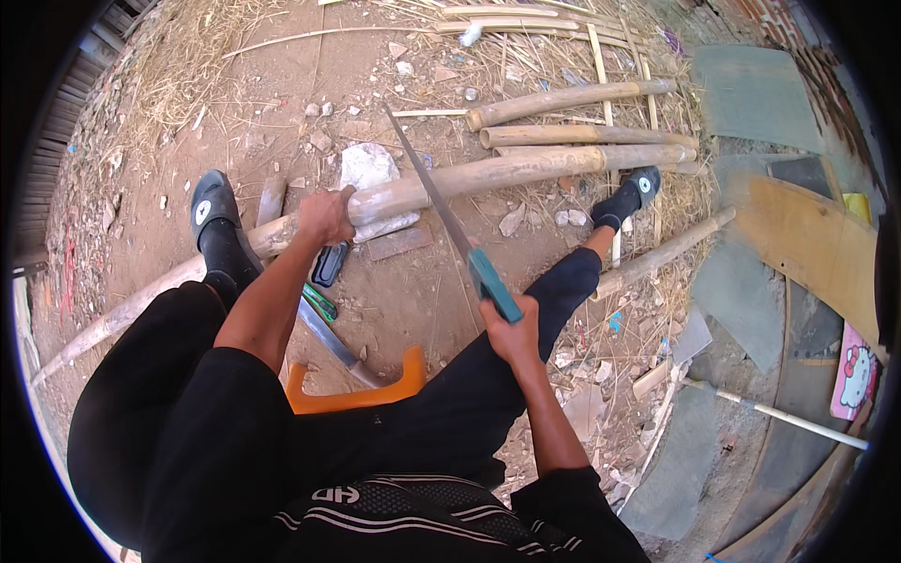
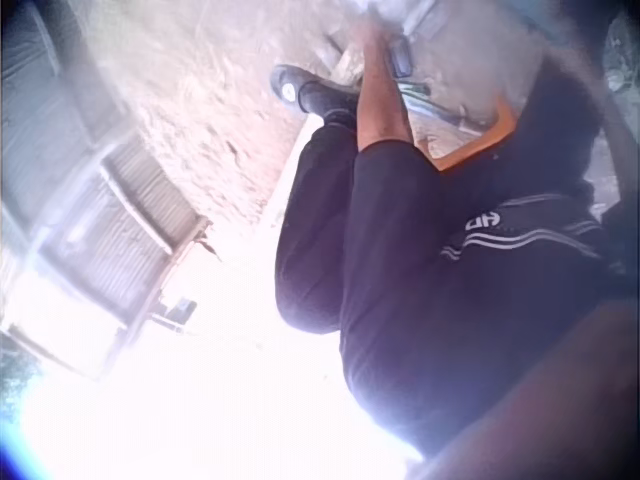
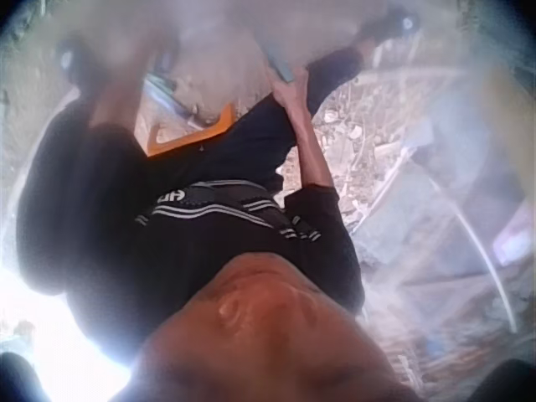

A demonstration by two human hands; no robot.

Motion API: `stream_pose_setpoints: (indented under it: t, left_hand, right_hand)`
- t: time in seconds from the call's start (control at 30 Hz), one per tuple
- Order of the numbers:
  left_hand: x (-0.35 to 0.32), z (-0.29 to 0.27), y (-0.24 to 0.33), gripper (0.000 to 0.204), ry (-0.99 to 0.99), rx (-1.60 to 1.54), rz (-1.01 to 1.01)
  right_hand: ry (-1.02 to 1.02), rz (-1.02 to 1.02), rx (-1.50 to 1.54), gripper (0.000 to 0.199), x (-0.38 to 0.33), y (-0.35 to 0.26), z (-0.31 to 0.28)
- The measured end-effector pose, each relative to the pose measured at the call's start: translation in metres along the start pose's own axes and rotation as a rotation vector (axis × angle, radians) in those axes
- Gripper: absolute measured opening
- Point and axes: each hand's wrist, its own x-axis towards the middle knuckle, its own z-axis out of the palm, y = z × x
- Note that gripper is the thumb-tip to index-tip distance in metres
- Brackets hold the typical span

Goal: The person sits on a small orange stool and uses a hand saw to cut a long bamboo pole. The pole is supported by a white block on the ground. The person saws through the pole, creating a cut section.

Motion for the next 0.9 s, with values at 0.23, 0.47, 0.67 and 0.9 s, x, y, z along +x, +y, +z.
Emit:
stream_pose_setpoints:
  t: [0.23, 0.47, 0.67, 0.9]
  left_hand:
    - [0.007, 0.037, 0.006, 0.059, -0.039, -0.038, 0.048]
    - [-0.008, 0.05, -0.027, 0.054, -0.02, -0.051, 0.053]
    - [-0.031, 0.077, -0.031, 0.053, -0.005, -0.032, 0.058]
    - [-0.037, 0.062, -0.047, 0.05, 0.058, -0.076, 0.057]
  right_hand:
    - [-0.009, -0.058, -0.017, 0.026, 0.03, -0.01, 0.035]
    - [0.072, 0.052, 0.121, 0.01, -0.11, 0.061, 0.019]
    - [0.014, -0.023, 0.046, 0.016, -0.11, 0.042, 0.015]
    - [0.039, 0.057, -0.039, 0.017, -0.121, -0.003, 0.013]
